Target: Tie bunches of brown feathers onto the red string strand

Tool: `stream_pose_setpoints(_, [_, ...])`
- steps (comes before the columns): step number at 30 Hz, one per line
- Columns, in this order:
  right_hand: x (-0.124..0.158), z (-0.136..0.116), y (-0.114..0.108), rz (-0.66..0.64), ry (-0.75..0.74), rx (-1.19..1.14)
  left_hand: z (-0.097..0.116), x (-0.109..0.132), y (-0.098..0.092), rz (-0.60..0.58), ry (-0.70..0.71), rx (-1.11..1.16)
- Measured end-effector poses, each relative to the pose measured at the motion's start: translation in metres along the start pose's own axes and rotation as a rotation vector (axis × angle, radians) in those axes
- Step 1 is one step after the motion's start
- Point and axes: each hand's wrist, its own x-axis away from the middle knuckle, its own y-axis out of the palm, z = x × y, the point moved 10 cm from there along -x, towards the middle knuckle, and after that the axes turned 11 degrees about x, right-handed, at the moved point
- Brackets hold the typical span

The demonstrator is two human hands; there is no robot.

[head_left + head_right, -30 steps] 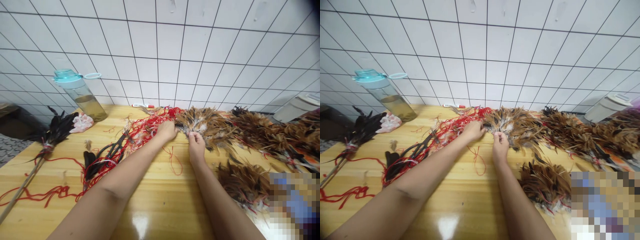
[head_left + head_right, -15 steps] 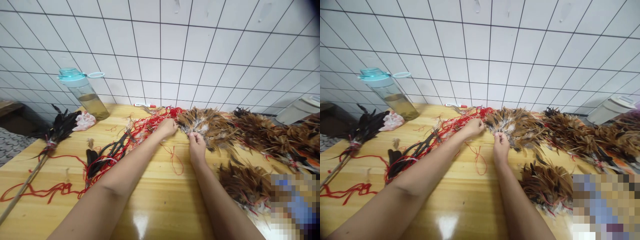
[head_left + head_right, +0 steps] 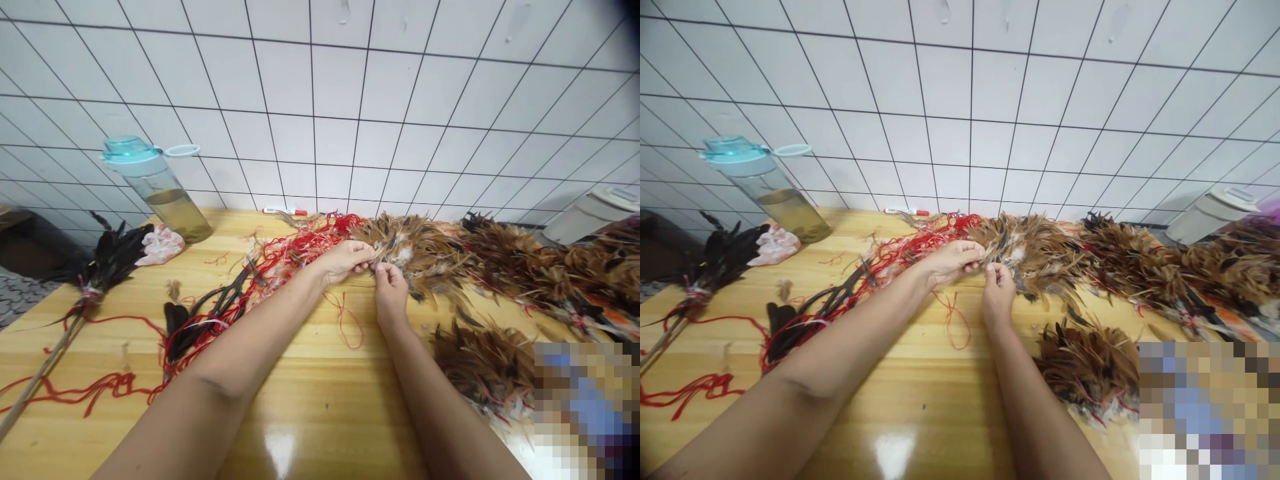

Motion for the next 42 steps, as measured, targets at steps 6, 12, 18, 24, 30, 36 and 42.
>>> stream_pose_setpoints(6, [-0.001, 0.002, 0.000, 0.000, -0.024, 0.003, -0.003, 0.000, 0.004, 0.045, 0.033, -0.075])
stream_pose_setpoints(12, [-0.002, 0.005, -0.001, 0.019, 0.010, -0.019, -0.005, 0.001, 0.003, 0.049, 0.035, -0.078])
stream_pose_setpoints(18, [-0.003, 0.003, -0.002, 0.022, -0.030, -0.002, -0.010, -0.001, 0.006, -0.001, 0.020, 0.018])
stream_pose_setpoints(24, [0.000, -0.013, -0.001, -0.013, -0.137, 0.210, -0.003, 0.002, 0.004, -0.023, -0.001, -0.010])
stream_pose_setpoints(30, [0.007, -0.036, 0.000, 0.022, -0.292, 0.413, 0.006, 0.004, 0.002, -0.044, 0.015, -0.120])
stream_pose_setpoints(36, [0.007, -0.034, 0.004, -0.015, -0.287, 0.420, 0.008, 0.004, -0.003, -0.035, 0.039, -0.126])
stream_pose_setpoints(42, [0.002, -0.023, 0.007, -0.080, -0.179, 0.226, 0.012, 0.004, -0.004, -0.047, 0.086, -0.147])
